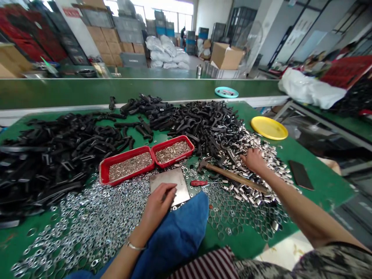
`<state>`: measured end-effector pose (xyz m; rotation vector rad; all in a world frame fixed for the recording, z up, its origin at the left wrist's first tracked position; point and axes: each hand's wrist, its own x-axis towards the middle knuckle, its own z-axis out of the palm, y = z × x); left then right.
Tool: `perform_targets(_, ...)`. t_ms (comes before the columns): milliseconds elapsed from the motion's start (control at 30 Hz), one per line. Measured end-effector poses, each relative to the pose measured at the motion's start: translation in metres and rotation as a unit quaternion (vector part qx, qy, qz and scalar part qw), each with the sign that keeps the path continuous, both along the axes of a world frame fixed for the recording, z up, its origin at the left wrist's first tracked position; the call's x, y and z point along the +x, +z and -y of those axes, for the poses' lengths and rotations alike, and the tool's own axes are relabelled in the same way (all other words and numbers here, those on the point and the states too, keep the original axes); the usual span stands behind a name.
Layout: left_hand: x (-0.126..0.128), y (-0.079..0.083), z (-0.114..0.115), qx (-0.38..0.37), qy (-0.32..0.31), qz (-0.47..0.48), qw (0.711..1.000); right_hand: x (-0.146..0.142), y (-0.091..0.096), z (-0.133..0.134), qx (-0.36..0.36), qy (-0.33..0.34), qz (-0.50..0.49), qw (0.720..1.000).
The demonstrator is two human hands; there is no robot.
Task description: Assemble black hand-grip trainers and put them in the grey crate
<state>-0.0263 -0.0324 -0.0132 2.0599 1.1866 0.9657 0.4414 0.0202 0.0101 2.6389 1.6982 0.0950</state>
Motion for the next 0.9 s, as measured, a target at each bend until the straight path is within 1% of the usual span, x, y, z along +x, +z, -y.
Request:
perform_targets(67, 0.007, -0.003, 0.002, -0.013, -0.017, 0.010, 1.000, -0.019, -0.011, -0.004, 0.016, 0.001, -0.025, 1.000)
perform_targets(167, 0.013, -0.003, 0.003, -0.020, -0.023, 0.022, 0.999, -0.045, -0.018, -0.022, 0.033, 0.043, -0.085, 0.995)
perform_targets(267, 0.008, 0.002, 0.003, -0.029, 0.007, 0.024, 0.999, -0.058, -0.012, -0.040, 0.063, 0.101, -0.159, 0.980)
perform_targets(333, 0.000, 0.005, 0.005, -0.047, 0.037, 0.027, 0.998, -0.058, -0.002, -0.047, 0.093, 0.131, -0.212, 0.964)
perform_targets(433, -0.013, 0.006, 0.012, -0.102, 0.078, 0.059, 0.990, -0.053, 0.010, -0.050, 0.131, 0.162, -0.299, 0.931)
perform_targets(533, -0.020, 0.004, 0.017, -0.161, 0.106, 0.114, 0.974, -0.055, 0.014, -0.046, 0.159, 0.180, -0.386, 0.891)
perform_targets(633, -0.019, 0.005, 0.017, -0.190, 0.119, 0.153, 0.962, -0.073, 0.014, -0.040, 0.172, 0.188, -0.451, 0.855)
perform_targets(667, -0.017, 0.007, 0.017, -0.198, 0.124, 0.166, 0.958, -0.083, 0.014, -0.037, 0.172, 0.185, -0.484, 0.837)
perform_targets(700, -0.014, 0.010, 0.017, -0.211, 0.125, 0.182, 0.952, -0.095, 0.014, -0.036, 0.170, 0.180, -0.529, 0.812)
perform_targets(733, -0.009, 0.014, 0.017, -0.231, 0.118, 0.202, 0.944, -0.108, 0.014, -0.034, 0.165, 0.172, -0.581, 0.779)
perform_targets(800, 0.004, 0.025, 0.014, -0.290, 0.075, 0.262, 0.918, -0.140, 0.013, -0.031, 0.151, 0.156, -0.676, 0.704)
perform_targets(833, 0.012, 0.030, 0.011, -0.321, 0.042, 0.300, 0.898, -0.157, 0.012, -0.029, 0.144, 0.153, -0.706, 0.677)
perform_targets(867, 0.021, 0.035, 0.008, -0.346, 0.012, 0.341, 0.874, -0.174, 0.012, -0.025, 0.141, 0.159, -0.715, 0.666)
perform_targets(900, 0.030, 0.039, 0.004, -0.363, -0.009, 0.382, 0.850, -0.190, 0.011, -0.020, 0.149, 0.170, -0.706, 0.671)
